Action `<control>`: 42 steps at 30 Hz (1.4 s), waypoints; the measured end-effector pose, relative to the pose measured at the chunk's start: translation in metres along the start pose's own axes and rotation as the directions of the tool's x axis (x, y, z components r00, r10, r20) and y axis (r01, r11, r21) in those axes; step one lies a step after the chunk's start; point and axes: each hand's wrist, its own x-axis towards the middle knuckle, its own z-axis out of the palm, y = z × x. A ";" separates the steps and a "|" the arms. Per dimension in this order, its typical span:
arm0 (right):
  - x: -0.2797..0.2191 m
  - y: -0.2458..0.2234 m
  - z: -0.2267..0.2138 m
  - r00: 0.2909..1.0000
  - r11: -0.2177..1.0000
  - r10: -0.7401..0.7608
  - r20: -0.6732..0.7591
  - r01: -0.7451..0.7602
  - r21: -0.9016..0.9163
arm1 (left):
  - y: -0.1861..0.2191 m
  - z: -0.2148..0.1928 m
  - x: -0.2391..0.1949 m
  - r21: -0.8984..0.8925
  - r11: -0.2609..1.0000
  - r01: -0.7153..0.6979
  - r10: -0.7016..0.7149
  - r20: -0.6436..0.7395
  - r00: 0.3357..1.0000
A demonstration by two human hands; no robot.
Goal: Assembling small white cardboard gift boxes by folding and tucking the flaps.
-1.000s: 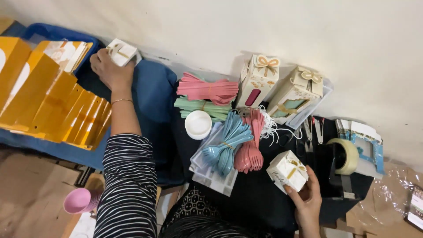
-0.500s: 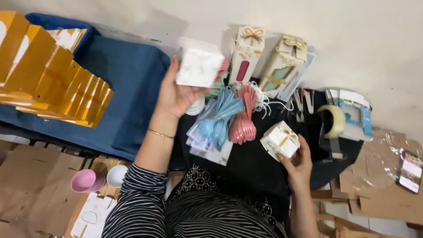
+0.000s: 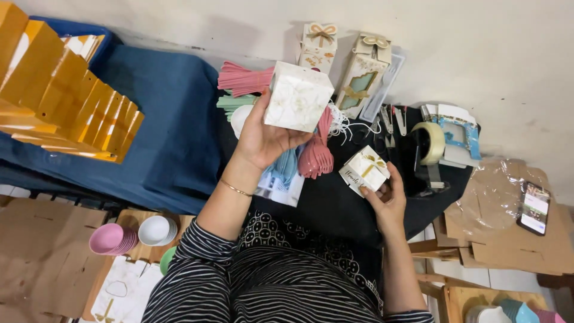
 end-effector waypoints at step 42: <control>0.001 -0.013 -0.001 0.999 0.997 0.052 0.010 -0.051 -0.062 | 0.137 -0.141 -0.027 0.882 -0.471 -0.003 0.814 0.436 0.385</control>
